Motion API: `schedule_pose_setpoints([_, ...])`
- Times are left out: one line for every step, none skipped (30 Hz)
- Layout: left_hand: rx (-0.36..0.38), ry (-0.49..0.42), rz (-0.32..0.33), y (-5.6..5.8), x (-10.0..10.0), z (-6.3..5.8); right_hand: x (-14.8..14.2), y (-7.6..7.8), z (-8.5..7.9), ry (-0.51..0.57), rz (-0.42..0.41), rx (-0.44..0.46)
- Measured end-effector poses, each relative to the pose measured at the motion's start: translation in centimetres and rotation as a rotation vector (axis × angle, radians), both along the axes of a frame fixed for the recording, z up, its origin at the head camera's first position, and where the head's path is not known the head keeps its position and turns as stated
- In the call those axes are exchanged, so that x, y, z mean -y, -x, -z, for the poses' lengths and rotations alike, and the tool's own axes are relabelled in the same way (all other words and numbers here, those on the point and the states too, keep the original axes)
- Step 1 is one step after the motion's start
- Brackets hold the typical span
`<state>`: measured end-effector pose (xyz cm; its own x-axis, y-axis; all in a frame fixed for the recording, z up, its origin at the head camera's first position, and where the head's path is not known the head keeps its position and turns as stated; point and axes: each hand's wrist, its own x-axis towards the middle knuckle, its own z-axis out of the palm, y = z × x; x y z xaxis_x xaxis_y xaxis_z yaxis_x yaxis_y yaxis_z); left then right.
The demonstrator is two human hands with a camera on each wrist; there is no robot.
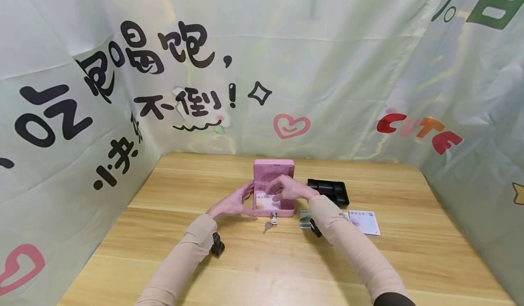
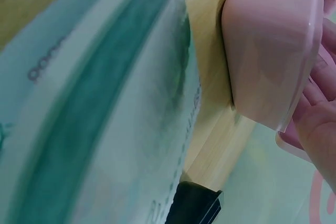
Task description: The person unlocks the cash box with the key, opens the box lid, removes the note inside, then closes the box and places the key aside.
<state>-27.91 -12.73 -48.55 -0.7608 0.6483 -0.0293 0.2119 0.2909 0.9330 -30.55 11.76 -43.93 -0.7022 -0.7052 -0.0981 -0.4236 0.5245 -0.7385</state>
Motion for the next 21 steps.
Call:
schedule_pose_setpoints([0.002, -0.004, 0.0, 0.02, 0.0, 0.01, 0.02, -0.01, -0.03, -0.005, 0.0, -0.008])
schedule_pose_setpoints([0.003, -0.007, 0.0, 0.04, 0.0, 0.02, 0.02, -0.02, -0.06, -0.014, 0.002, -0.014])
schedule_pose_setpoints([0.003, -0.009, 0.001, 0.04, 0.01, 0.03, 0.03, -0.03, -0.08, -0.02, 0.006, -0.018])
schedule_pose_setpoints([0.002, -0.015, 0.004, 0.07, 0.02, 0.05, 0.04, -0.05, -0.1, -0.027, 0.011, -0.022])
schedule_pose_setpoints([-0.001, -0.019, 0.007, 0.1, 0.03, 0.08, 0.05, -0.07, -0.11, -0.032, 0.016, -0.028])
schedule_pose_setpoints([-0.003, -0.023, 0.011, 0.12, 0.05, 0.11, 0.07, -0.06, -0.08, -0.035, 0.02, -0.032])
schedule_pose_setpoints([-0.006, -0.025, 0.014, 0.13, 0.06, 0.12, 0.08, -0.06, -0.05, -0.037, 0.024, -0.035])
schedule_pose_setpoints([-0.008, -0.025, 0.017, 0.14, 0.08, 0.14, 0.08, -0.06, -0.02, -0.038, 0.026, -0.039])
schedule_pose_setpoints([-0.01, -0.027, 0.02, 0.16, 0.08, 0.17, 0.08, -0.06, 0.02, -0.039, 0.027, -0.044])
schedule_pose_setpoints([-0.009, -0.028, 0.021, 0.18, 0.08, 0.18, 0.06, -0.05, 0.04, -0.038, 0.027, -0.05])
schedule_pose_setpoints([-0.009, -0.028, 0.022, 0.19, 0.06, 0.19, 0.05, -0.05, 0.06, -0.038, 0.026, -0.057])
schedule_pose_setpoints([-0.009, -0.027, 0.022, 0.19, 0.06, 0.19, 0.03, -0.05, 0.08, -0.037, 0.026, -0.062])
schedule_pose_setpoints([-0.008, -0.026, 0.022, 0.17, 0.06, 0.16, 0.01, -0.05, 0.1, -0.038, 0.025, -0.068])
schedule_pose_setpoints([-0.007, -0.024, 0.021, 0.17, 0.04, 0.15, -0.01, -0.05, 0.11, -0.038, 0.025, -0.073])
schedule_pose_setpoints([-0.006, -0.024, 0.02, 0.17, 0.02, 0.13, -0.02, -0.05, 0.12, -0.038, 0.025, -0.077])
schedule_pose_setpoints([-0.004, -0.021, 0.019, 0.15, 0.01, 0.09, -0.02, -0.06, 0.12, -0.037, 0.026, -0.078])
schedule_pose_setpoints([-0.004, -0.02, 0.019, 0.15, -0.01, 0.06, -0.02, -0.07, 0.12, -0.037, 0.028, -0.079])
schedule_pose_setpoints([-0.005, -0.022, 0.019, 0.14, -0.03, 0.02, -0.01, -0.08, 0.12, -0.035, 0.031, -0.077])
schedule_pose_setpoints([-0.004, -0.023, 0.02, 0.14, -0.04, -0.01, 0.0, -0.1, 0.1, -0.035, 0.035, -0.076])
schedule_pose_setpoints([-0.003, -0.025, 0.021, 0.13, -0.06, -0.04, 0.02, -0.13, 0.07, -0.034, 0.039, -0.075])
schedule_pose_setpoints([-0.002, -0.028, 0.022, 0.12, -0.06, -0.07, 0.03, -0.16, 0.04, -0.034, 0.044, -0.074])
